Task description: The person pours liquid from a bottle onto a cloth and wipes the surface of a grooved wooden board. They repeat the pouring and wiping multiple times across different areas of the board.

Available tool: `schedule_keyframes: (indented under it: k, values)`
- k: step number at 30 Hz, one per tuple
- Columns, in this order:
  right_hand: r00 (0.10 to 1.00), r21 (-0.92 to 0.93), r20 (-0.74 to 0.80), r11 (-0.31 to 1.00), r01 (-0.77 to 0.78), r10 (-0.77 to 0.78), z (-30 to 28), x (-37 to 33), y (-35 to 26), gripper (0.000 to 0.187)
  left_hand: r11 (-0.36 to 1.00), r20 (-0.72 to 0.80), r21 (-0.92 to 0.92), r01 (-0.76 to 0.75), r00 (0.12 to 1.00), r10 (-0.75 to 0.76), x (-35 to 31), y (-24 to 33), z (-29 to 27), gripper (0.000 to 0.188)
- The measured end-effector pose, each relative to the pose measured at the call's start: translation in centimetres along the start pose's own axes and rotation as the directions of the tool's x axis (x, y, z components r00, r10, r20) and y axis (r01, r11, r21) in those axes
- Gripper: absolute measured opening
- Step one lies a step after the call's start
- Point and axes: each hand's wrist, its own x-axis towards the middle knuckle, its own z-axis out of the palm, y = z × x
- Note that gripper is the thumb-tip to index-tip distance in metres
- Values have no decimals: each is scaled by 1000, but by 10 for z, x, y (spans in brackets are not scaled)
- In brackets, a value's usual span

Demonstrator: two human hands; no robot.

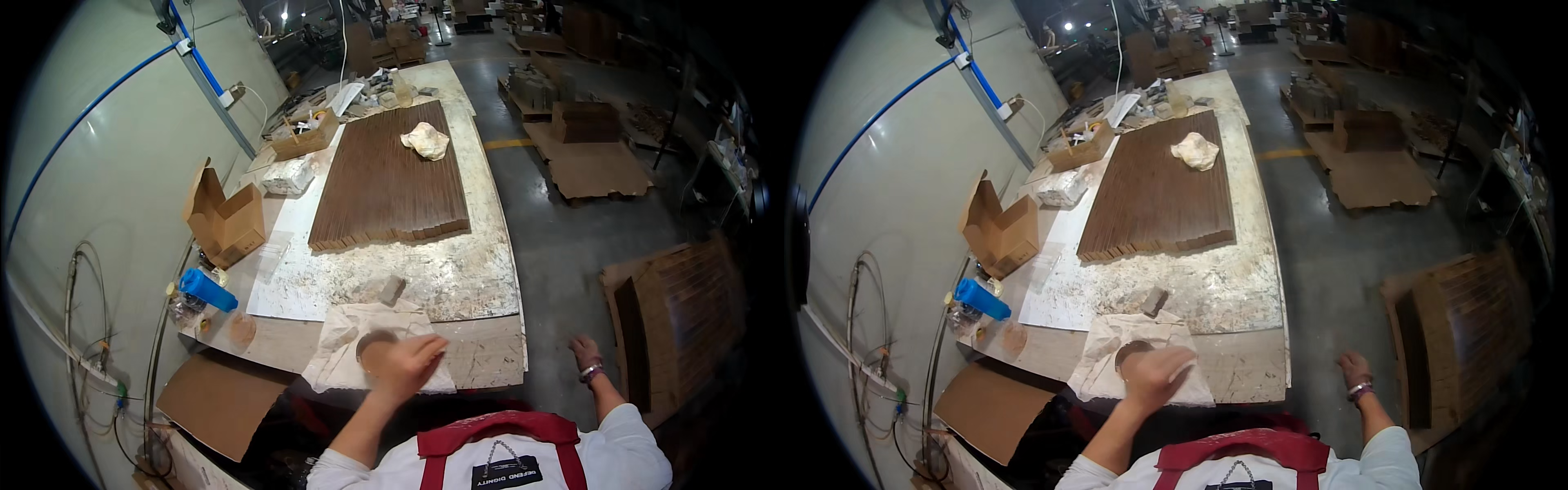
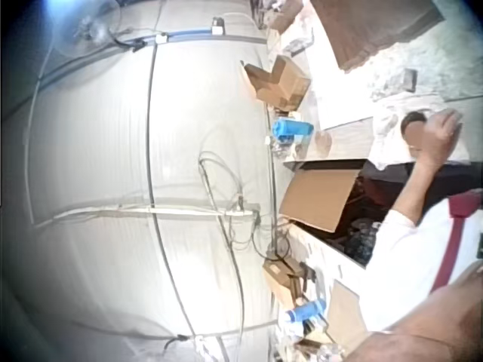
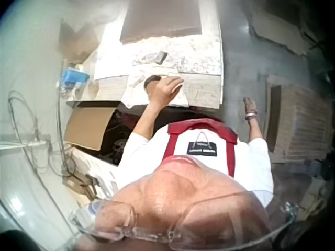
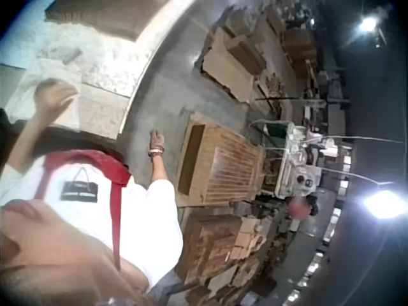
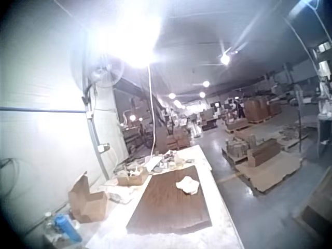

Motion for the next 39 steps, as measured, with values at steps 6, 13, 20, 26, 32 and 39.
schedule_keyframes:
  k: [6, 13, 20, 26, 32, 39]
  values:
    - [903, -842, 391, 467, 272, 178, -8, -73, 234, 29, 981, 151, -195, 10, 988, 20, -12, 18, 69, 29]
    - [788, -734, 521, 643, 219, 327, -30, -72, 195, 30, 927, 375, -234, 294, 907, -193, -35, 31, 86, 25]
    - [832, -458, 554, 828, 324, -19, -67, 48, 154, 28, 955, 224, -62, 290, 937, -269, 19, 60, 124, 23]
    - [625, -400, 769, 864, 304, 136, -154, 112, 152, 41, 950, 194, -9, 313, 932, -305, 111, 93, 206, 28]
    - [818, -518, 570, 807, 283, 79, -290, 187, 280, 32, 953, 60, 26, 303, 951, -304, 198, 92, 248, 27]
    - [638, -490, 769, 618, 615, -25, -270, 270, 369, 27, 849, -171, 261, 459, 888, -427, 232, -3, 250, 39]
